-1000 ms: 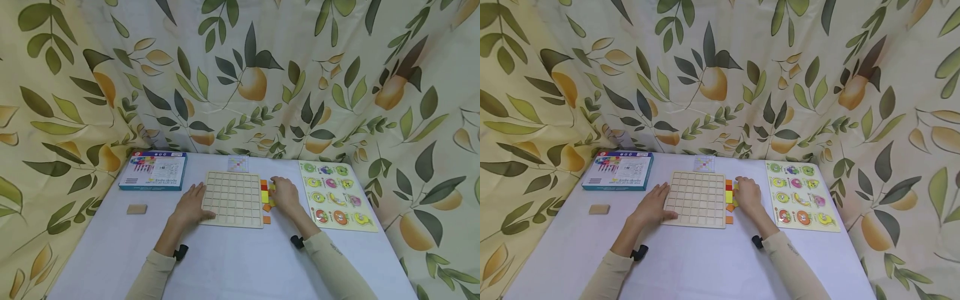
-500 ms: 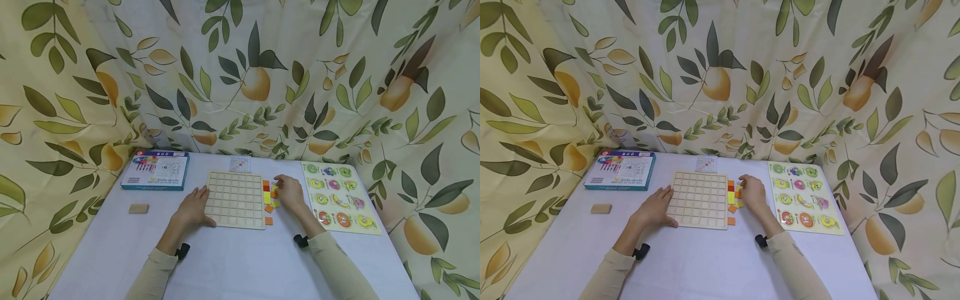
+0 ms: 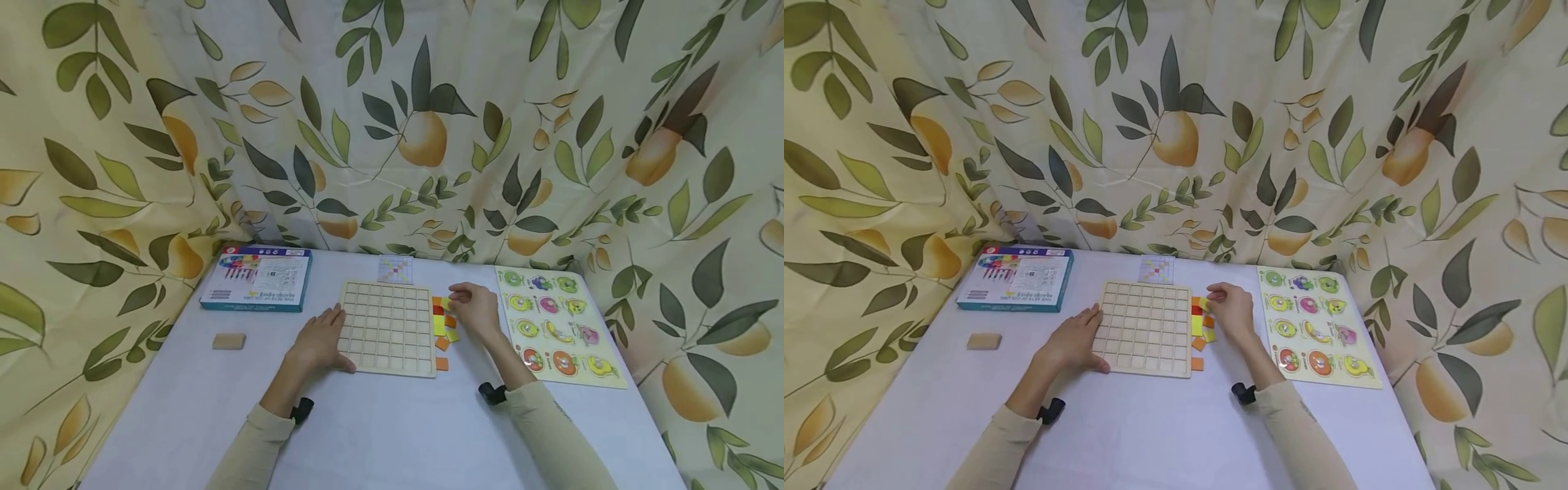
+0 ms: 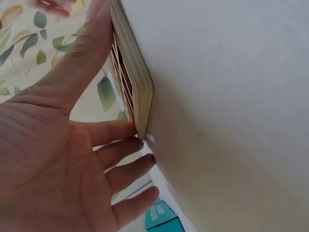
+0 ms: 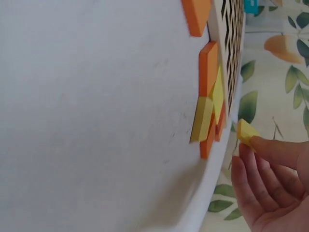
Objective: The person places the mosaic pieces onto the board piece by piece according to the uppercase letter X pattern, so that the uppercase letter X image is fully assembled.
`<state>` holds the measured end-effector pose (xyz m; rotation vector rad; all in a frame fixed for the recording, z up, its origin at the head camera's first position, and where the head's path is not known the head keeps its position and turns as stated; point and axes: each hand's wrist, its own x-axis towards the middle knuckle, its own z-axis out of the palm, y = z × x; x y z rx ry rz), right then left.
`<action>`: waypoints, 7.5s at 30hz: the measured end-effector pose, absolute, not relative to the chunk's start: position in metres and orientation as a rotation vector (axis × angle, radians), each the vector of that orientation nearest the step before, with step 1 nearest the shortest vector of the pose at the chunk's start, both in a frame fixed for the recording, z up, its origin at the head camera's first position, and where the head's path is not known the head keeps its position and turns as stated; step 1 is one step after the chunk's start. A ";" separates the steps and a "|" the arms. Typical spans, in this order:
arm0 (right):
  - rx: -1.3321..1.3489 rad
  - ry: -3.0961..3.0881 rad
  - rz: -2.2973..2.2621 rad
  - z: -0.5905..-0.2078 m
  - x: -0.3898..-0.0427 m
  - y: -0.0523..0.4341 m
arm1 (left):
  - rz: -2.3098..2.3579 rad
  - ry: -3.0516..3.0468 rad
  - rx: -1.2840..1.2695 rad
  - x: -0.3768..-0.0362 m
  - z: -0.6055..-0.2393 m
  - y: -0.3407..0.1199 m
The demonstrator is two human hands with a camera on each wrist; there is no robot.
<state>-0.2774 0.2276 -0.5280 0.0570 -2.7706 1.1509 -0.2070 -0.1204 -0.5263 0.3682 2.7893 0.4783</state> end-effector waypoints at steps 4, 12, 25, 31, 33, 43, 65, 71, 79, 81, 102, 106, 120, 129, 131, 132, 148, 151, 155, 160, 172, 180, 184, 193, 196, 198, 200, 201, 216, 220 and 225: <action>0.081 -2.745 1.240 -0.526 -0.281 0.218 | 0.470 2.799 0.374 -0.207 -0.525 -0.120; 0.188 -2.739 1.322 -0.529 -0.290 0.192 | 0.427 2.808 0.373 -0.208 -0.528 -0.120; 0.300 -2.661 1.487 -0.533 -0.305 0.147 | 0.432 2.811 0.360 -0.207 -0.530 -0.121; 0.295 -2.694 1.518 -0.533 -0.307 0.133 | 0.440 2.803 0.355 -0.208 -0.530 -0.121; 0.293 -2.699 1.534 -0.534 -0.307 0.128 | 0.442 2.801 0.355 -0.208 -0.530 -0.122; 0.312 -2.732 1.565 -0.539 -0.314 0.103 | 0.449 2.777 0.340 -0.208 -0.528 -0.120; 0.450 -2.796 1.379 -0.550 -0.326 0.067 | 0.412 2.776 0.370 -0.210 -0.530 -0.122; 0.494 -2.803 1.317 -0.552 -0.325 0.068 | 0.434 2.769 0.373 -0.209 -0.529 -0.121; 0.504 -2.815 1.330 -0.549 -0.319 0.071 | 0.426 2.755 0.358 -0.209 -0.530 -0.121; 0.502 -2.816 1.348 -0.547 -0.316 0.072 | 0.434 2.753 0.358 -0.209 -0.529 -0.122; 0.412 -2.709 1.322 -0.517 -0.267 0.139 | 0.460 2.754 0.385 -0.207 -0.527 -0.120; 0.359 -2.732 1.264 -0.519 -0.259 0.157 | 0.468 2.757 0.380 -0.206 -0.526 -0.120; 0.257 -2.844 0.964 -0.526 -0.242 0.206 | 0.472 2.757 0.358 -0.205 -0.526 -0.120; 0.198 -2.924 0.903 -0.535 -0.237 0.215 | 0.452 2.765 0.385 -0.206 -0.528 -0.121; 0.192 -2.938 0.904 -0.538 -0.239 0.216 | 0.442 2.766 0.390 -0.207 -0.528 -0.121; 0.194 -2.944 0.905 -0.539 -0.240 0.216 | 0.440 2.765 0.392 -0.207 -0.528 -0.121; 0.072 -2.896 0.982 -0.544 -0.242 0.208 | 0.460 2.754 0.395 -0.208 -0.525 -0.122; 0.058 -2.895 0.990 -0.544 -0.241 0.208 | 0.455 2.753 0.392 -0.208 -0.525 -0.122; 0.058 -2.869 0.993 -0.544 -0.240 0.208 | 0.458 2.753 0.394 -0.208 -0.526 -0.122; 0.109 -2.836 0.999 -0.546 -0.241 0.208 | 0.463 2.754 0.398 -0.208 -0.527 -0.122; 0.089 -2.812 1.145 -0.544 -0.244 0.209 | 0.482 2.751 0.393 -0.206 -0.526 -0.123; 0.004 -2.766 1.234 -0.535 -0.248 0.210 | 0.464 2.756 0.395 -0.206 -0.526 -0.123; 0.009 -2.726 1.327 -0.533 -0.253 0.203 | 0.455 2.756 0.393 -0.206 -0.526 -0.123; 0.085 -2.711 1.322 -0.532 -0.263 0.176 | 0.454 2.745 0.383 -0.206 -0.526 -0.123; 0.116 -2.693 1.349 -0.533 -0.267 0.168 | 0.463 2.746 0.382 -0.206 -0.526 -0.123; 0.135 -2.679 1.382 -0.533 -0.269 0.162 | 0.456 2.745 0.377 -0.206 -0.527 -0.123; 0.151 -2.668 1.415 -0.534 -0.270 0.156 | 0.459 2.745 0.373 -0.205 -0.527 -0.124; 0.154 -2.666 1.424 -0.534 -0.271 0.153 | 0.453 2.744 0.370 -0.205 -0.528 -0.124; 0.151 -2.680 1.555 -0.532 -0.279 0.121 | 0.440 2.751 0.370 -0.205 -0.530 -0.121; 0.170 -2.669 1.530 -0.534 -0.283 0.112 | 0.439 2.751 0.356 -0.206 -0.529 -0.122; 0.199 -2.681 1.495 -0.534 -0.287 0.103 | 0.435 2.746 0.358 -0.206 -0.527 -0.122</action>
